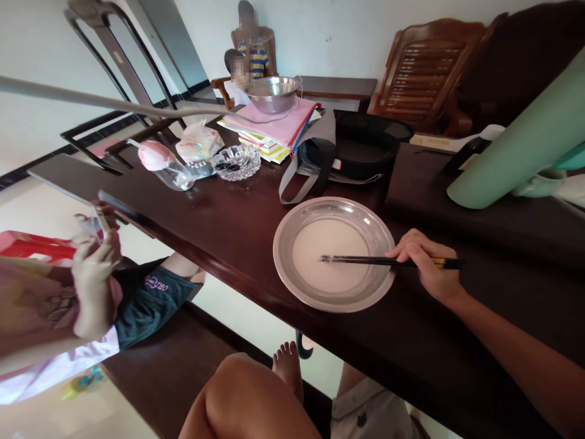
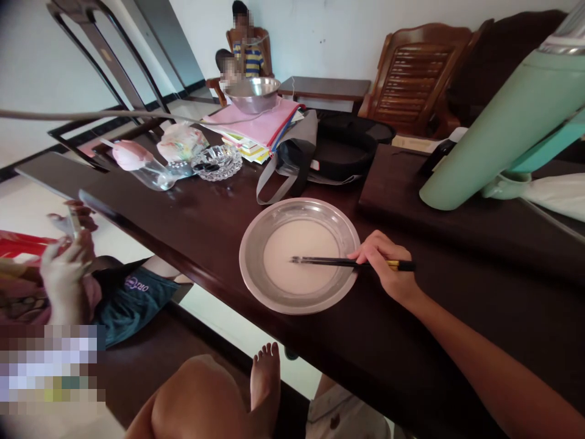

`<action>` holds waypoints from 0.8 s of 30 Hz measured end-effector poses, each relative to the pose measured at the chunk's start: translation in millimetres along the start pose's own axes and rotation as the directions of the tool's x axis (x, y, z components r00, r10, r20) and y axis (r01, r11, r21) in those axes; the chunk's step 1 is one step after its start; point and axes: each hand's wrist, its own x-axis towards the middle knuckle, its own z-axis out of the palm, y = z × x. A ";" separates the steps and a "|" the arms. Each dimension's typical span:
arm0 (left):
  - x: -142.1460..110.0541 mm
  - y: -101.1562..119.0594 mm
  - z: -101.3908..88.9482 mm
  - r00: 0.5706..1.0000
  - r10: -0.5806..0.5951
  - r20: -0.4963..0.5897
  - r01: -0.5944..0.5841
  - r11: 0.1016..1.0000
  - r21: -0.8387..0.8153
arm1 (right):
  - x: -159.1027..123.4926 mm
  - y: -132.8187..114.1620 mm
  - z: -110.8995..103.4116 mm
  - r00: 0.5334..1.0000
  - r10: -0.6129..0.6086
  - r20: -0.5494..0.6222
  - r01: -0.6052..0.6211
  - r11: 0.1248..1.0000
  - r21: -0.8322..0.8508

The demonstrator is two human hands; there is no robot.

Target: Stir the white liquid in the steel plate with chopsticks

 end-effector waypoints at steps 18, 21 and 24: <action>-1.5 -7.5 17.4 0.968 0.042 -0.249 -0.036 0.999 0.026 | 3.9 -6.4 2.4 0.997 -0.027 0.076 0.026 0.999 0.023; -10.1 0.0 6.9 0.973 0.015 -0.230 -0.035 0.996 -0.082 | 4.6 -4.8 2.3 1.000 0.009 -0.002 -0.009 1.000 -0.013; -9.7 9.9 -55.5 0.963 0.042 -0.268 -0.141 0.921 -0.364 | 3.8 -2.1 1.3 0.997 0.040 -0.063 -0.036 0.997 0.069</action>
